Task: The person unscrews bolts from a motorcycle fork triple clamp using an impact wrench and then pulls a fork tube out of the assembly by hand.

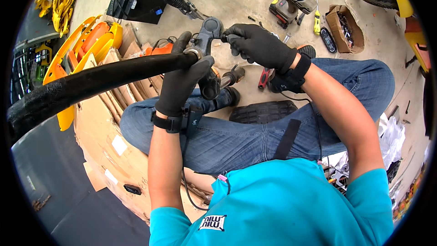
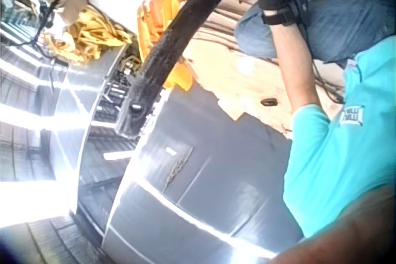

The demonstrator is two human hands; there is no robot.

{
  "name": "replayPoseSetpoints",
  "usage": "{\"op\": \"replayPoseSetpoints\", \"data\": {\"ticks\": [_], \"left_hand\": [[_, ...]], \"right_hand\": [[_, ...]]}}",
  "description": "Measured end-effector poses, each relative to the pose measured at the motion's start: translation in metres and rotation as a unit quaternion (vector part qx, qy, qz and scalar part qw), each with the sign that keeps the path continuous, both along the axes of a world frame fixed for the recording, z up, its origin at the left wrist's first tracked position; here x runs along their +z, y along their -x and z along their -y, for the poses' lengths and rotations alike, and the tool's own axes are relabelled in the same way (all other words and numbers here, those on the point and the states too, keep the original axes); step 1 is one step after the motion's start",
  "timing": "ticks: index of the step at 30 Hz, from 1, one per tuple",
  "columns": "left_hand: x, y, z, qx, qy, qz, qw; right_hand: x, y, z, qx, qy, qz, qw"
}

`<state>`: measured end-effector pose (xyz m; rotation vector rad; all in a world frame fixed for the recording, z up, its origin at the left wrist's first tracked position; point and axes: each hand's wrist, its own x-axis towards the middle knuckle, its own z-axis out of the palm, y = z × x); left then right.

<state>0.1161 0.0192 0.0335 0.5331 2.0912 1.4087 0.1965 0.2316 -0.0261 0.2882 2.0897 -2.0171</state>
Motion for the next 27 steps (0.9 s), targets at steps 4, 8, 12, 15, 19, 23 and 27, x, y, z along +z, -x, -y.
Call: {"op": "replayPoseSetpoints", "data": {"ticks": [4,8,12,15,19,23,27], "left_hand": [[0.003,0.007,0.001,-0.033,0.035,-0.014,0.999],[-0.007,0.012,0.005,-0.052,0.016,-0.042,0.998],[-0.006,0.011,0.004,-0.040,-0.001,-0.028,0.999],[-0.006,0.005,0.000,-0.001,-0.018,0.037,0.999],[-0.008,0.007,0.002,0.011,-0.021,0.029,0.999],[-0.005,0.004,0.003,0.012,-0.045,0.040,0.998],[-0.007,0.006,0.004,-0.005,-0.068,0.051,0.996]], "right_hand": [[-0.005,-0.004,0.003,-0.025,-0.045,-0.033,0.998],[0.007,-0.006,0.005,-0.061,-0.073,0.002,0.995],[0.006,-0.007,0.004,-0.067,-0.086,-0.018,0.994],[0.005,-0.007,0.006,-0.064,-0.067,-0.017,0.996],[0.007,-0.009,0.006,-0.068,0.042,0.003,0.997],[0.018,-0.007,0.002,-0.031,0.033,0.028,0.999],[0.020,-0.009,0.001,-0.032,0.052,0.046,0.997]]}}
